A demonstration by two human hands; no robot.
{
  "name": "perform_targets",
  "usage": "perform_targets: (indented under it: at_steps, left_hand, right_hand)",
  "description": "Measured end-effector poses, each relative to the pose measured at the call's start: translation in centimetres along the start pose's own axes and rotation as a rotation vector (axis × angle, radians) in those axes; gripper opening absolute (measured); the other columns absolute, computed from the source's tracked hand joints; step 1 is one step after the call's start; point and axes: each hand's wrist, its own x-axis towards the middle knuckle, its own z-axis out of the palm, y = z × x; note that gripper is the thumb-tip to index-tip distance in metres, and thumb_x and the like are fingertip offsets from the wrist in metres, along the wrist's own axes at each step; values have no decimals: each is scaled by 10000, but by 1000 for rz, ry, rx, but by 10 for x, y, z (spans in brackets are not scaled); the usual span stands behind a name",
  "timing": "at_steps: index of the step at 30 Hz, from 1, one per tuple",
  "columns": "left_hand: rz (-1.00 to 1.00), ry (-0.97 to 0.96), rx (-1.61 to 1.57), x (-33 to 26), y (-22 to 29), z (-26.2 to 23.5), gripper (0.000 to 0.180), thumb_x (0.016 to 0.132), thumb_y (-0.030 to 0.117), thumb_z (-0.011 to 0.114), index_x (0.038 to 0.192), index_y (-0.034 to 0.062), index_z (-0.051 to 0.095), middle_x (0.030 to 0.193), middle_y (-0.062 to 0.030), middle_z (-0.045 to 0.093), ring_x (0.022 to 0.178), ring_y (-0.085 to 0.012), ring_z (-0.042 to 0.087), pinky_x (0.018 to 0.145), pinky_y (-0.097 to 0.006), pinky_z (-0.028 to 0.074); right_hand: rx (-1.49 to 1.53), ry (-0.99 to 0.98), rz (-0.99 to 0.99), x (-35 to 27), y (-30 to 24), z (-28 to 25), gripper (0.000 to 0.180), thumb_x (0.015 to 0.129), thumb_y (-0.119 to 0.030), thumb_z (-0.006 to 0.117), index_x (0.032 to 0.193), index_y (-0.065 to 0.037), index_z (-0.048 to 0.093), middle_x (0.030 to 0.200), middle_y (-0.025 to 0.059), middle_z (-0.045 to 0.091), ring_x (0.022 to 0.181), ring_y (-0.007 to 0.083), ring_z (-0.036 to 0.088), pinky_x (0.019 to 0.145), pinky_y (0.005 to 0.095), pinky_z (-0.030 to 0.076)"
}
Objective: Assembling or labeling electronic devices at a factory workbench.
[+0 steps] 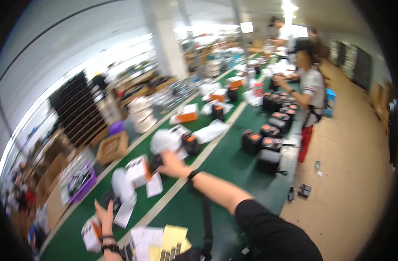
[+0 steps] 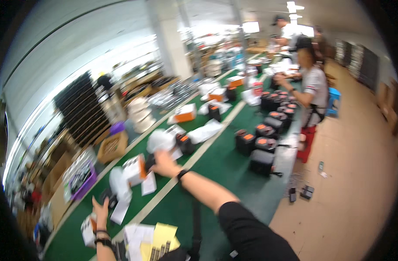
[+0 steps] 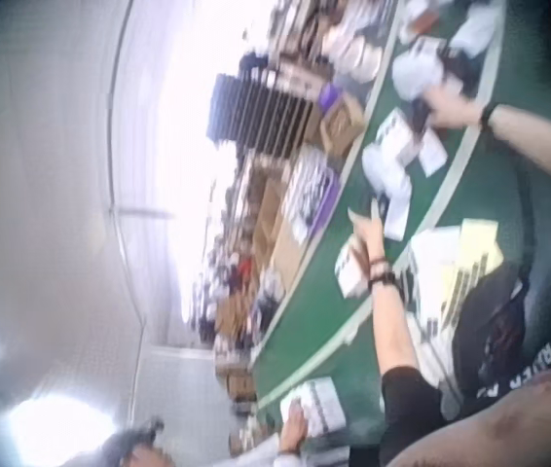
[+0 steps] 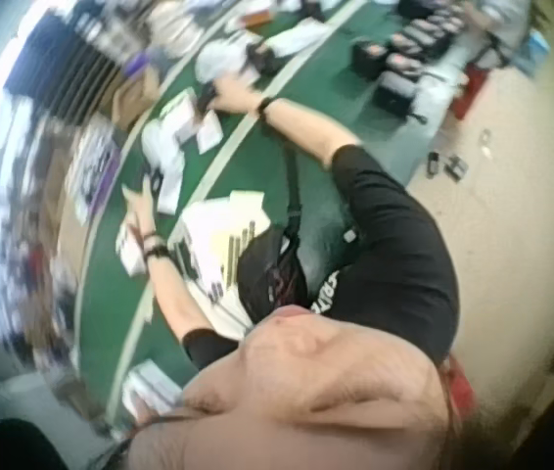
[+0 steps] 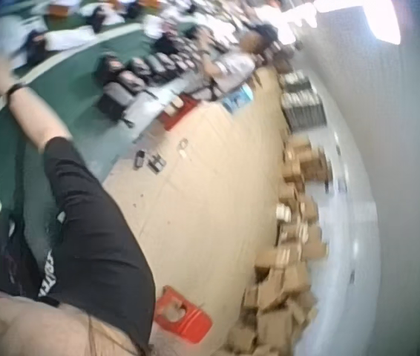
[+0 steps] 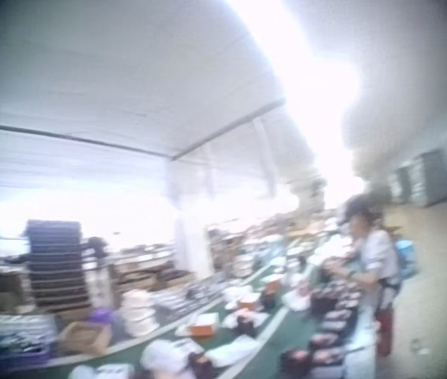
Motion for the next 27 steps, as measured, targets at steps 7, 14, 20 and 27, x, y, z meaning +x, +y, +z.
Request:
perform_targets:
  at_steps: [7, 14, 20, 27]
  left_hand:
    - [-412, -105, 507, 4, -37, 80, 938, 697, 713, 477, 1400, 200, 125, 1291, -411, 166, 1121, -583, 289, 913, -581, 295]
    - [94, -169, 199, -9, 22, 56, 792, 712, 639, 536, 1249, 72, 406, 1040, -321, 526, 968, -516, 485, 810, -611, 358]
    - [39, -241, 838, -8, 34, 49, 907, 634, 663, 597, 1250, 35, 372, 1115, -292, 435, 1058, -457, 407, 805, -640, 330]
    - [63, -208, 259, -17, 38, 24, 950, 547, 455, 787, 1212, -95, 389, 1153, -314, 464, 1104, -401, 434, 957, -426, 347]
  right_hand:
    - [81, -100, 219, -5, 26, 25, 836, 533, -160, 765, 1243, -37, 340, 1188, 243, 336, 1090, 429, 356, 919, 433, 372]
    - [-36, -85, 322, -10, 52, 7, 919, 431, -184, 807, 1184, 59, 339, 1114, 247, 366, 1067, 397, 372, 884, 408, 404]
    - [45, -237, 514, -15, 32, -25, 759, 438, -346, 784, 962, 122, 498, 1045, 262, 436, 1038, 380, 413, 879, 357, 409]
    - [462, -92, 564, -40, -13, -81, 897, 455, -544, 723, 1040, 100, 506, 1040, 245, 466, 950, 344, 497, 838, 327, 422]
